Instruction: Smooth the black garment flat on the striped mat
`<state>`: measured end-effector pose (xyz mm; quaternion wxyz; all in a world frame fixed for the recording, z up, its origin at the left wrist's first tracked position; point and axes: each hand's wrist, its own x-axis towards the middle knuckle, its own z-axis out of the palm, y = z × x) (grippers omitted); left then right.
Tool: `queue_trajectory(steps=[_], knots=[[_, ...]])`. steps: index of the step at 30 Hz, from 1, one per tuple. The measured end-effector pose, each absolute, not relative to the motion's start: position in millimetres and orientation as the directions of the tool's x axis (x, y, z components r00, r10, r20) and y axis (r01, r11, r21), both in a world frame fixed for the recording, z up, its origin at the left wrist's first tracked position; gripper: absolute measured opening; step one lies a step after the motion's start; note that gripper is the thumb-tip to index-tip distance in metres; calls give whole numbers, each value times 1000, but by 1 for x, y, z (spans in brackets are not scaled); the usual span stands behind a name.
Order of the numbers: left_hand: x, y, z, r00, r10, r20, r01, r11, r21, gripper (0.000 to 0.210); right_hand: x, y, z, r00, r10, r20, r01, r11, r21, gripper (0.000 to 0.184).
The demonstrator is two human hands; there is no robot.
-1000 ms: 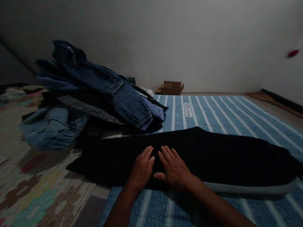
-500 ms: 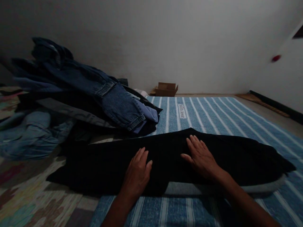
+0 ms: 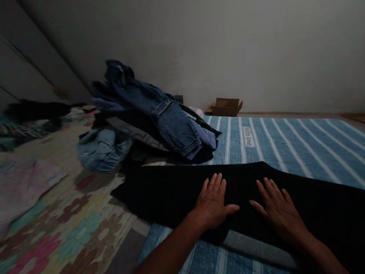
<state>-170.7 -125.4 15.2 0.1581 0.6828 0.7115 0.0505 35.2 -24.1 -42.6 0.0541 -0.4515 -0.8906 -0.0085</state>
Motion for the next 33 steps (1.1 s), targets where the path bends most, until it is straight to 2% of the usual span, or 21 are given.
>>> queue_trajectory(steps=[6,13,20,25,33], knots=[[-170,-129,16,-20,978,-208,930,94,355,90,44,-25,-52,-634,758,154,754,650,-95,65],[-169,-131,22,-9,977,-212,915,93,392,89,46,-21,-58,-639,754,149,748,655,-110,65],[-178,-122,25,-67,988,-137,936,110,333,89,44,-23,-55,-637,757,147,754,651,-87,66],[-185,-118,15,-123,978,-168,948,166,272,91,46,-23,-59,-640,753,156,750,656,-86,65],[-186,-117,8,-121,978,-168,953,162,257,92,48,-23,-60,-647,742,173,745,664,-66,69]])
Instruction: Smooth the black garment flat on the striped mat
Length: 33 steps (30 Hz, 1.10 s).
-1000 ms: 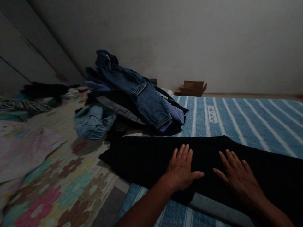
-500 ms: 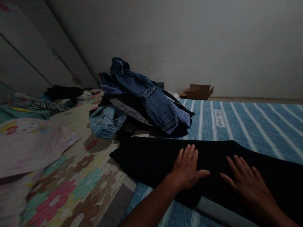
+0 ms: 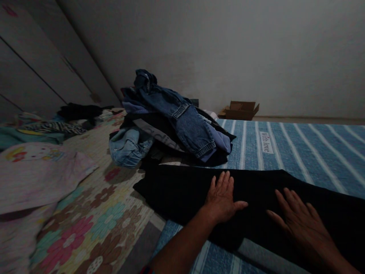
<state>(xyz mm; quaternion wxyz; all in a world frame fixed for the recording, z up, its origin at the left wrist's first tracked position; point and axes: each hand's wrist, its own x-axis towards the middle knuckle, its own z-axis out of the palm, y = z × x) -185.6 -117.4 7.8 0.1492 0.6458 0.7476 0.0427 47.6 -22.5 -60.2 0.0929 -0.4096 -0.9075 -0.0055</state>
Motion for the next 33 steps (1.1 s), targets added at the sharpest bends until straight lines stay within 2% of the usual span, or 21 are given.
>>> queue_trajectory(steps=[7,13,26,33], knots=[[-191,-123,18,-171,972,-164,954,205,219,91,43,-23,-59,-615,764,194,775,631,-32,80],[-210,-136,24,-377,908,-184,907,402,125,91,46,-22,-64,-640,749,173,752,657,-59,70],[-212,-139,29,-380,899,-217,899,414,142,90,46,-22,-58,-661,733,158,724,679,-118,62],[-231,-151,30,-510,843,-172,849,525,54,92,42,-24,-53,-617,775,138,768,631,-108,70]])
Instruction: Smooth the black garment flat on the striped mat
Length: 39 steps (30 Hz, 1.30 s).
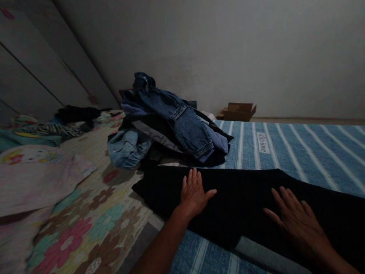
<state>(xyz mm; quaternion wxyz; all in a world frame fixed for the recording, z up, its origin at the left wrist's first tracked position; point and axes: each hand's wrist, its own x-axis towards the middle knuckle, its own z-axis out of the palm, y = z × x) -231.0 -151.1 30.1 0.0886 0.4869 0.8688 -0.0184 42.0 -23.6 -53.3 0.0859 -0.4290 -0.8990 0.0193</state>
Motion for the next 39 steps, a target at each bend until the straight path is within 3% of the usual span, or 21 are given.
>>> queue_trajectory(steps=[11,27,39], knots=[[-235,-154,26,-520,837,-171,845,534,44,91,42,-23,-56,-618,768,167,776,630,-22,77],[-239,-155,19,-518,843,-144,847,529,50,90,37,-23,-49,-599,796,85,797,603,-26,78],[-228,-151,35,-474,864,-172,871,488,54,88,35,-25,-49,-596,796,110,800,600,-12,79]])
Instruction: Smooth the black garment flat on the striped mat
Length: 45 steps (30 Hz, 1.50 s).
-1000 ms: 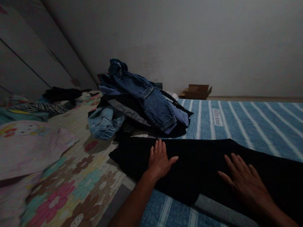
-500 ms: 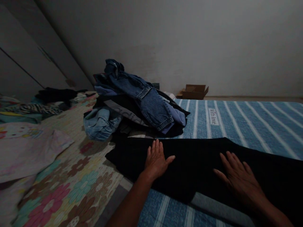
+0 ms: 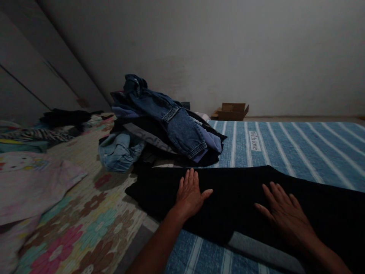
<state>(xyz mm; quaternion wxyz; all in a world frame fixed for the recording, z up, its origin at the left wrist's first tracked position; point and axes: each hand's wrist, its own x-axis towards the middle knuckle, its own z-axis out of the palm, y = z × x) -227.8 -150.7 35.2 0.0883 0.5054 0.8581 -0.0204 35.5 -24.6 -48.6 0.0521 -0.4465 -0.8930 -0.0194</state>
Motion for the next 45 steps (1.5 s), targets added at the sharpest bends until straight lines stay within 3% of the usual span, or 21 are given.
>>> queue_trajectory(steps=[5,20,29,38,45], knots=[[-221,-150,32,-408,892,-194,900,429,79,86,36,-24,-50,-600,793,105,798,603,0,80],[-214,-142,36,-434,878,-200,895,446,20,83,31,-23,-38,-587,809,19,808,587,-45,81],[-173,-116,29,-188,966,-176,965,215,151,82,27,-27,-28,-574,819,17,817,574,-53,78],[-177,-114,25,-190,955,-230,971,217,102,82,22,-26,-21,-564,825,-31,824,560,-90,78],[-162,-102,17,-146,987,-65,986,151,76,81,21,-26,-17,-561,827,-48,826,554,-103,78]])
